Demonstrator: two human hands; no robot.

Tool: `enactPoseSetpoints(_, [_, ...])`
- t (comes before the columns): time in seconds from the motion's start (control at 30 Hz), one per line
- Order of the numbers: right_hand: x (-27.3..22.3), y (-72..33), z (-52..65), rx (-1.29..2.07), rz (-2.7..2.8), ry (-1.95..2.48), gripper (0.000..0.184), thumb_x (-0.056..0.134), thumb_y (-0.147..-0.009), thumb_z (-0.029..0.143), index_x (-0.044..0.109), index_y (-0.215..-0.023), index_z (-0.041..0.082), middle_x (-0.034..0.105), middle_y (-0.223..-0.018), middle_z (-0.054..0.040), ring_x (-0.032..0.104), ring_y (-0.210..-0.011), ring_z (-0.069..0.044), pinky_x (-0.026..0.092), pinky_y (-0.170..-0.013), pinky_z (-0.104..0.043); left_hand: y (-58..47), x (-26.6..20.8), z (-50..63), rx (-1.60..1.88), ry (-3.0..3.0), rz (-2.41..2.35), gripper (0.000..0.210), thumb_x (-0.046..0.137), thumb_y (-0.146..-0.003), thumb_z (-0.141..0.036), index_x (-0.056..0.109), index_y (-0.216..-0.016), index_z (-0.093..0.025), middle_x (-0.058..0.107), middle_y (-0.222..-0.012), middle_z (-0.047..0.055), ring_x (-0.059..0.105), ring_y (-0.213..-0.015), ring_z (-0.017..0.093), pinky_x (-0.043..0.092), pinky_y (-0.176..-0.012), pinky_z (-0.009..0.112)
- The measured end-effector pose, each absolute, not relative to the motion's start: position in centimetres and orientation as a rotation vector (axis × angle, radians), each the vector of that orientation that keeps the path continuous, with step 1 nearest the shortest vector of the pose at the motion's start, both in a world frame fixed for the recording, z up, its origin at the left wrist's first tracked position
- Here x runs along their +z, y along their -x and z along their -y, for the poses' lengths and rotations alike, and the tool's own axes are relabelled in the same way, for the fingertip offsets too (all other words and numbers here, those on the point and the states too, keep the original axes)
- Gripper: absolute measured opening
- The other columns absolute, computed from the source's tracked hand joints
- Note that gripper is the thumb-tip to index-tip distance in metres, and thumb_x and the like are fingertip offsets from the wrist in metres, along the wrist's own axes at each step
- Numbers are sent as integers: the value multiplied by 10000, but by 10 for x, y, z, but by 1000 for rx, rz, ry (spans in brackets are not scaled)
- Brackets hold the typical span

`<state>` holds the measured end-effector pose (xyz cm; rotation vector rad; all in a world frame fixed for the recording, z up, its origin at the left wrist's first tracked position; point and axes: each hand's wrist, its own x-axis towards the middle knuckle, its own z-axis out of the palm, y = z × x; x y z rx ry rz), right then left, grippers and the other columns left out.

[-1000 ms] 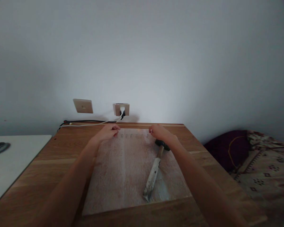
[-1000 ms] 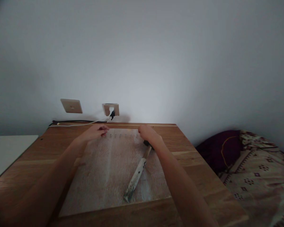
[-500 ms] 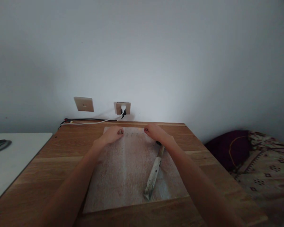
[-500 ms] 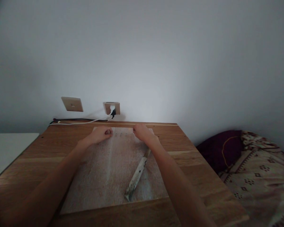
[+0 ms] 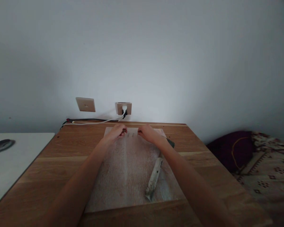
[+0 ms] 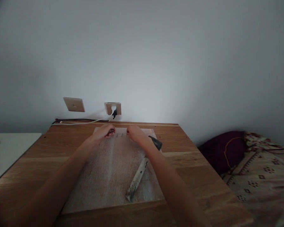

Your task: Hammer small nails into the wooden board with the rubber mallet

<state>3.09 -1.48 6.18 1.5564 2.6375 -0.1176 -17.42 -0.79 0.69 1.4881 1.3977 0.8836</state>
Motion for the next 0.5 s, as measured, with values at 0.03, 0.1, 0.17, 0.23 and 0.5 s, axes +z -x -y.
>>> enactPoseSetpoints(0.03, [59, -27, 13, -128, -2634, -1546, 280, 556, -1023, 188, 802, -1140, 128, 791, -1168, -153, 718, -1124, -252, 496, -964, -272, 174, 6, 8, 869, -1525, -1423, 213, 459, -867, -250, 577, -700, -192, 602, -672, 31, 543, -594, 158, 377, -525, 267])
enactPoseSetpoints(0.1, [57, -21, 12, -136, -2626, -1536, 264, 572, -1004, 159, 810, -1108, 117, 795, -1146, -163, 727, -1101, -253, 500, -939, -264, 174, 6, 8, 822, -1681, -1502, 180, 512, -860, -237, 610, -719, -184, 654, -740, 46, 605, -690, 182, 422, -588, 274])
enactPoseSetpoints(0.17, [60, -19, 13, -131, -2639, -1531, 288, 537, -1017, 140, 808, -1112, 114, 795, -1143, -165, 728, -1094, -247, 495, -934, -260, 171, 5, 10, 764, -1868, -1548, 93, 594, -844, -232, 655, -806, -173, 696, -821, 60, 648, -781, 210, 465, -673, 295])
enactPoseSetpoints(0.23, [67, -19, 14, -116, -2670, -1522, 330, 482, -1051, 152, 795, -1148, 111, 787, -1172, -164, 720, -1111, -238, 479, -957, -260, 169, 5, 13, 703, -2042, -1540, 98, 641, -837, -207, 683, -912, -162, 719, -881, 77, 670, -840, 235, 494, -760, 326])
enactPoseSetpoints(0.5, [66, -6, 15, -110, -2651, -1451, 278, 539, -1042, 169, 803, -1109, 112, 794, -1141, -167, 727, -1113, -250, 505, -969, -298, 161, 6, 26, 595, -2321, -1674, 177, 557, -985, -271, 694, -975, -159, 737, -1047, 165, 689, -1017, 313, 504, -891, 398])
